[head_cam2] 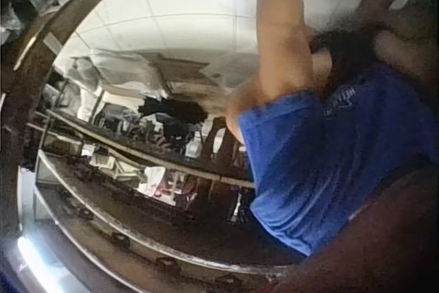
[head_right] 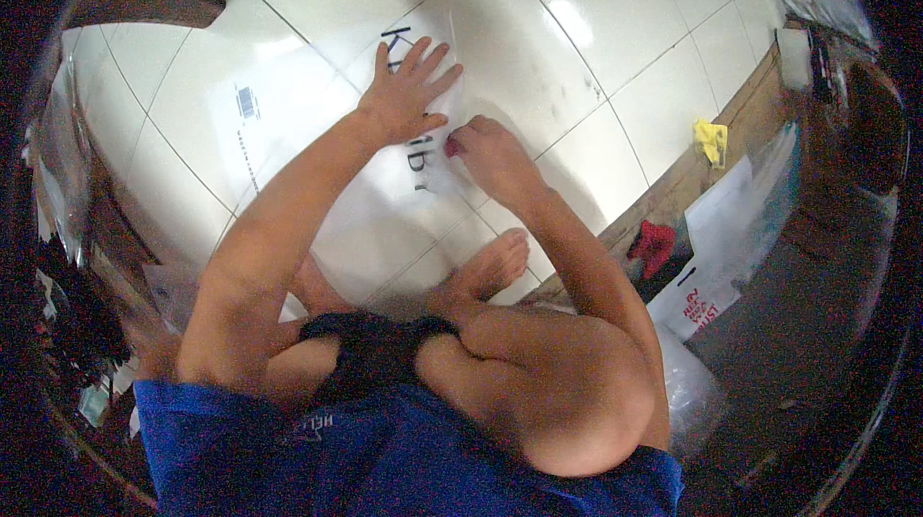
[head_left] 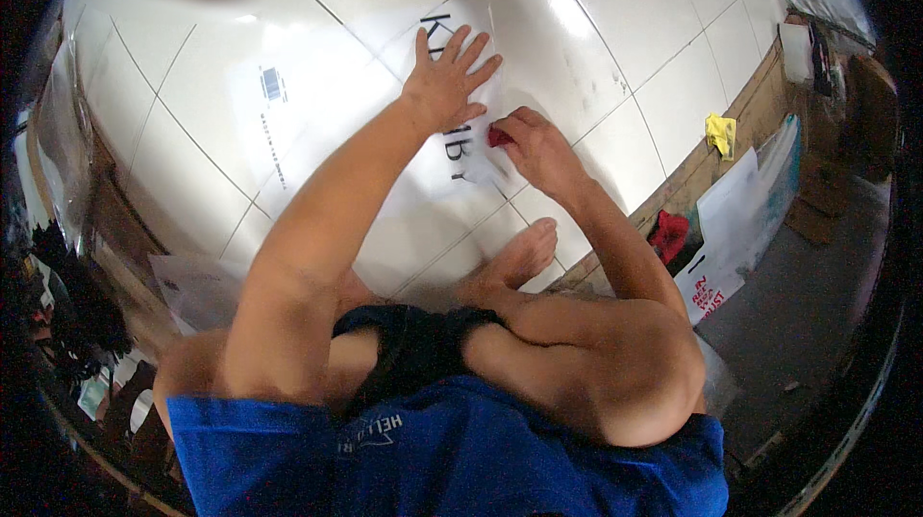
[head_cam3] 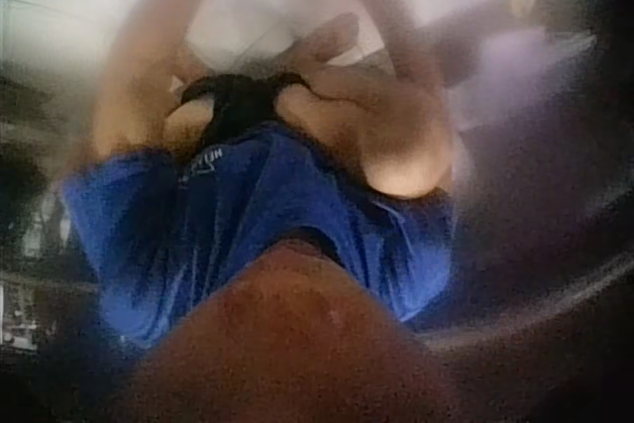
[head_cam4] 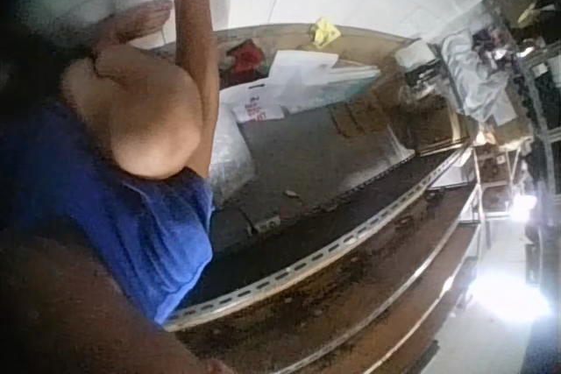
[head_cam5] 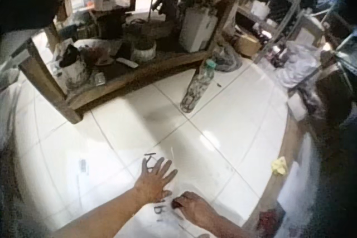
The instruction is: The person sits on a tiled floor and uses a red cloth to wipe a specific area marked with the word 'KLAMBY'. They repeatedly wet the cloth with water from a plastic bottle and scrub the same spot until the text is removed.
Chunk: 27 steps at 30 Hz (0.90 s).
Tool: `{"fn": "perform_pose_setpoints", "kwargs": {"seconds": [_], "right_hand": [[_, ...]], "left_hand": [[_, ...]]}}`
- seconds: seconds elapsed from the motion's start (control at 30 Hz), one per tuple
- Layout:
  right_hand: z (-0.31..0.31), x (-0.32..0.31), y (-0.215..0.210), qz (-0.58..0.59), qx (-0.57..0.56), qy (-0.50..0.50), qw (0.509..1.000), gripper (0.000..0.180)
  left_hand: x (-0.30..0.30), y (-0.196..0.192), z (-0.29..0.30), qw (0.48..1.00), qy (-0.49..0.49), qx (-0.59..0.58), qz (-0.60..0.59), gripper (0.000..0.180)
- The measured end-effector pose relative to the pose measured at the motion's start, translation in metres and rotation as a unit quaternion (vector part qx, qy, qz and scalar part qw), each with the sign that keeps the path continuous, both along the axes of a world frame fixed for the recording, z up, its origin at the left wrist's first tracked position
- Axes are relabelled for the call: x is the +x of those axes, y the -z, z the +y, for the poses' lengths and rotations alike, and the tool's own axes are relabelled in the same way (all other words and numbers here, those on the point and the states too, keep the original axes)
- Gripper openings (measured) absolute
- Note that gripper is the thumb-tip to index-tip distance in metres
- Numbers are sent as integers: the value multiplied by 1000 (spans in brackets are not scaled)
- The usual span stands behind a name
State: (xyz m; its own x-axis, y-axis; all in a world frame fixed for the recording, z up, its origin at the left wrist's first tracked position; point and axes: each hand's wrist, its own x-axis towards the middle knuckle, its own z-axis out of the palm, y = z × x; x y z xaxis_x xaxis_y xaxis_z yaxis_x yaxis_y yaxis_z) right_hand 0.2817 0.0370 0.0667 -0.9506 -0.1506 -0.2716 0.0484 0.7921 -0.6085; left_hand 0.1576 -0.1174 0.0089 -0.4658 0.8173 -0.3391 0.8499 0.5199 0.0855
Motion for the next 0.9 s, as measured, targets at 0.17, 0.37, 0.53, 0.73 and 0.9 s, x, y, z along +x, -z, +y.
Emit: {"fn": "perform_pose_setpoints", "kwargs": {"seconds": [0.17,0.37,0.53,0.73,0.9], "right_hand": [[31,6,-21,-123,19,-25,992,18],[15,-11,-13,-39,-16,74,996,17],[-19,0,40,-16,66,75,995,19],[-33,60,34,-83,92,59,991,15],[-18,67,26,-124,26,103,987,13]], "left_hand": [[3,1,-4,1000,-15,16,-18,73],[7,3,5,999,-36,28,-18,70],[10,7,9,998,-47,46,-7,69],[14,8,4,996,-69,47,-17,69],[9,3,5,997,-65,46,-11,71]]}}
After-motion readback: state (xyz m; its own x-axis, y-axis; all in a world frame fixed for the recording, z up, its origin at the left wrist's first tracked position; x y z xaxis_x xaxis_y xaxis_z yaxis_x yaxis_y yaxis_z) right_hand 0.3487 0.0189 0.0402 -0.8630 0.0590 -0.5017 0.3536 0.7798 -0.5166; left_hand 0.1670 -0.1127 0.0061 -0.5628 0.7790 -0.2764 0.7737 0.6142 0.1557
